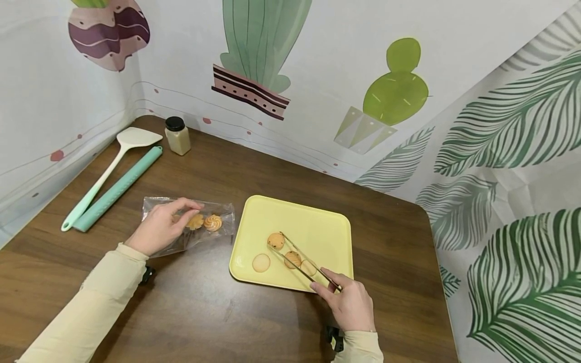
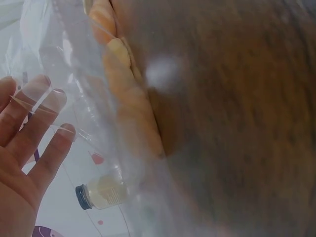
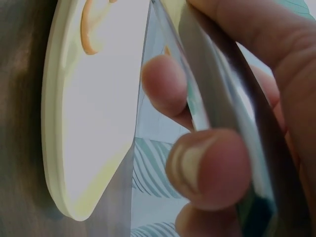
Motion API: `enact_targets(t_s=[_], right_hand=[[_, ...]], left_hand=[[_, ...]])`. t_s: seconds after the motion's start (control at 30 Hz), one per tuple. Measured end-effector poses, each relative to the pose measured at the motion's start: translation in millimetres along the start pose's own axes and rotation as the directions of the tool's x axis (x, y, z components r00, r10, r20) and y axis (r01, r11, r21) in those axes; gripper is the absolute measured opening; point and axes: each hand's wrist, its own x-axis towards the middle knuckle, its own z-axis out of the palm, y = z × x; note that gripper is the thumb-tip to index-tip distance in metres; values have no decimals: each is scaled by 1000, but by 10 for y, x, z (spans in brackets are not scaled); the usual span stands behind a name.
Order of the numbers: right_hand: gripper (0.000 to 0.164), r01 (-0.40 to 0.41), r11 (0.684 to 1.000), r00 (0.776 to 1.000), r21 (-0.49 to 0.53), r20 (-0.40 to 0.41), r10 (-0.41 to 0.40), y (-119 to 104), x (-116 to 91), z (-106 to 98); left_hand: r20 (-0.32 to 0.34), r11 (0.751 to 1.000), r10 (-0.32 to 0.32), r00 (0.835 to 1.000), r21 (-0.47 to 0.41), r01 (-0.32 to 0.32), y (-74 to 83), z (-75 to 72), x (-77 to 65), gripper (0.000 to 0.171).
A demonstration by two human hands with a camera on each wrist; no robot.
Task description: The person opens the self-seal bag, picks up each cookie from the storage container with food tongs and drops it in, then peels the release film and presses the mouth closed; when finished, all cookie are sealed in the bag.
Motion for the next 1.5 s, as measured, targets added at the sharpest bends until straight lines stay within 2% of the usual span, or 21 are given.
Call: enact_targets(t_s=[0.37, 0.67, 0.9, 1.17, 1.5], right_hand=[[42, 30, 1000, 998, 6, -60, -30, -22, 27, 16], [43, 142, 990, 979, -1, -146, -141, -56, 54, 56], [43, 175, 984, 974, 31, -152, -168, -147, 100, 146], [43, 272, 961, 950, 59, -173, -258, -271, 185, 265], [43, 338, 938, 928, 71, -193, -320, -452, 280, 416]], left_hand=[[6, 1000, 2, 1000, 7, -2, -6, -1, -6, 13], [10, 1000, -3, 1000, -4, 3, 28, -20, -1, 14], [13, 1000, -4, 1000, -19, 4, 27, -13, -10, 13], [25, 999, -28, 999, -38, 29, 28, -12, -27, 13], [4, 1000, -6, 1000, -25, 6, 32, -13, -21, 14]])
